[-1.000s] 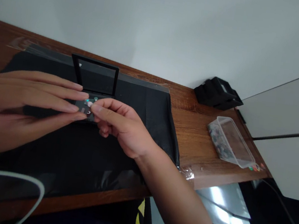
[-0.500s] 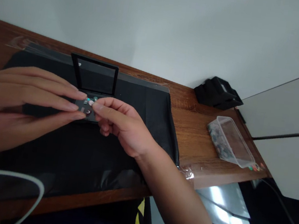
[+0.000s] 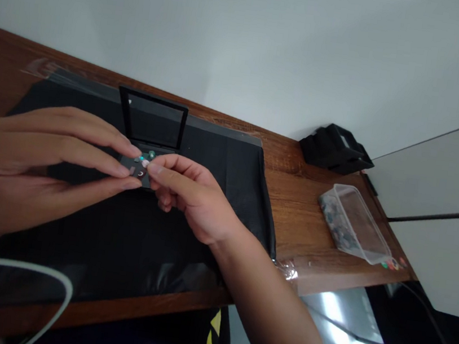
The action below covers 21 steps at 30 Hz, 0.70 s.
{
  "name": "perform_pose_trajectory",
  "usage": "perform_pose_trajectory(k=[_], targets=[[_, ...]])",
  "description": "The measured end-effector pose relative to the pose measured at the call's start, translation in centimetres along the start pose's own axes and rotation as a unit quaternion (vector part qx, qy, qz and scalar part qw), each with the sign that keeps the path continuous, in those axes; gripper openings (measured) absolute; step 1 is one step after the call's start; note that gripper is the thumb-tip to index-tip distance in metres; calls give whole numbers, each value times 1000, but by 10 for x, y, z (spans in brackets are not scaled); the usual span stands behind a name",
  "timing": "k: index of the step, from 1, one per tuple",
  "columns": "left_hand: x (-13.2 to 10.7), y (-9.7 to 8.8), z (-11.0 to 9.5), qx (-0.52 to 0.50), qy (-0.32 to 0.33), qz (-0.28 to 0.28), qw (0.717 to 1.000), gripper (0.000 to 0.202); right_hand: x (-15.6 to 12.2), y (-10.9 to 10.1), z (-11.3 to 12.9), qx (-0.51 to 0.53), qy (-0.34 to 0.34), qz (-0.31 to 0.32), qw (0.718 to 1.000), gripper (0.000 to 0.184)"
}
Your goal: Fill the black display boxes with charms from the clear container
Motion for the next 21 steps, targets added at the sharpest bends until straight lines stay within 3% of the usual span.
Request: perform_pose_trajectory(k=[21], targets=[[3, -2, 2, 17, 55, 8, 998, 11, 0, 0, 1, 0, -1, -1, 1000, 37]])
Point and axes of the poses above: each hand's wrist, its own x-axis towards the middle knuckle, its own y-axis out of the palm, z = x × y, the point moved 1 cm from there along x, towards the middle knuckle, and after that the axes turned 3 degrees about -z, right-handed, at the moved point
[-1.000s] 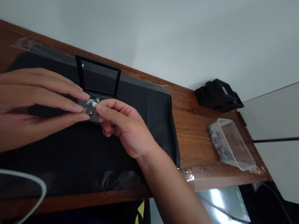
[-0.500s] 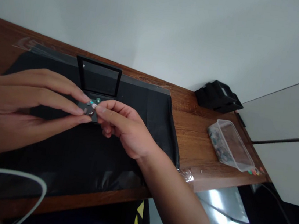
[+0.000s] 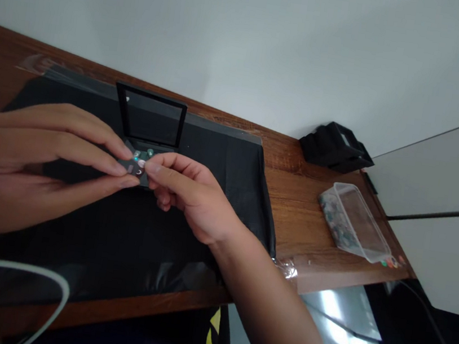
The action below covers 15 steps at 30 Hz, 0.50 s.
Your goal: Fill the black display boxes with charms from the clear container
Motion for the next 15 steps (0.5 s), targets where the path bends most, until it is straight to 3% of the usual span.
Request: perform_pose_trajectory(k=[5, 11, 15], targets=[[0, 2, 3, 0, -9, -4, 1000, 12, 0, 0, 0, 4, -4, 3, 1000, 35], [-2, 7, 18, 11, 34, -33, 999, 4, -1, 1, 1, 1, -4, 8, 1000, 36], [-2, 8, 13, 16, 17, -14, 1000, 8, -2, 2, 2, -10, -1, 4, 1000, 36]])
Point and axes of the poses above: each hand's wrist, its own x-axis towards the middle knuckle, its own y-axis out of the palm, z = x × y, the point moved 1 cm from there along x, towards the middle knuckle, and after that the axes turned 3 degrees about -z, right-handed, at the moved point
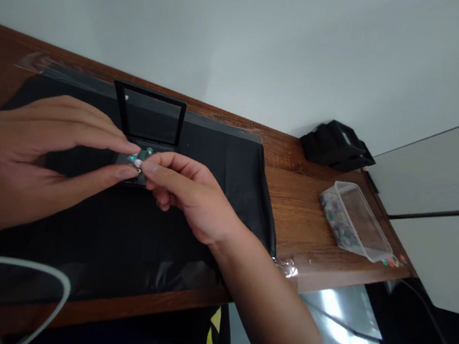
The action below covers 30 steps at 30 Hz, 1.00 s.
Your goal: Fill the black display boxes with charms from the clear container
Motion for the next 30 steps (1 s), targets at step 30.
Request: perform_pose_trajectory(k=[30], targets=[[4, -1, -3, -70, -22, 41, 996, 14, 1, 1, -1, -54, -86, -32, 994, 36]])
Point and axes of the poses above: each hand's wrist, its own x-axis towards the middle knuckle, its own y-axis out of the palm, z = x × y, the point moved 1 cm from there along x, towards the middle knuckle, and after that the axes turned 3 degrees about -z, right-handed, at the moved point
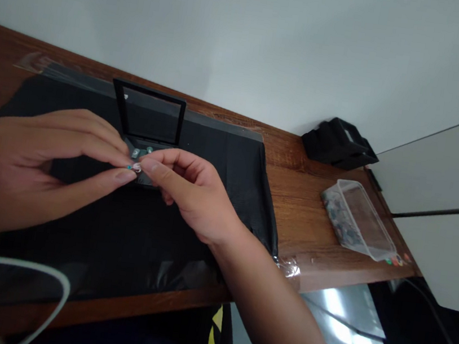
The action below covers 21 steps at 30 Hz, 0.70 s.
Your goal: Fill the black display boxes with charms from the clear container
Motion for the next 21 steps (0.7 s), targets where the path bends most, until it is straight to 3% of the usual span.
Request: perform_pose_trajectory(k=[13, 21], targets=[[-5, 1, 3, 15, -32, -6, 999, 13, 0, 1, -4, -65, -68, -130, 987, 40], [-6, 1, 8, 26, -24, -22, 999, 11, -2, 2, -2, -59, -42, -74, 995, 40]])
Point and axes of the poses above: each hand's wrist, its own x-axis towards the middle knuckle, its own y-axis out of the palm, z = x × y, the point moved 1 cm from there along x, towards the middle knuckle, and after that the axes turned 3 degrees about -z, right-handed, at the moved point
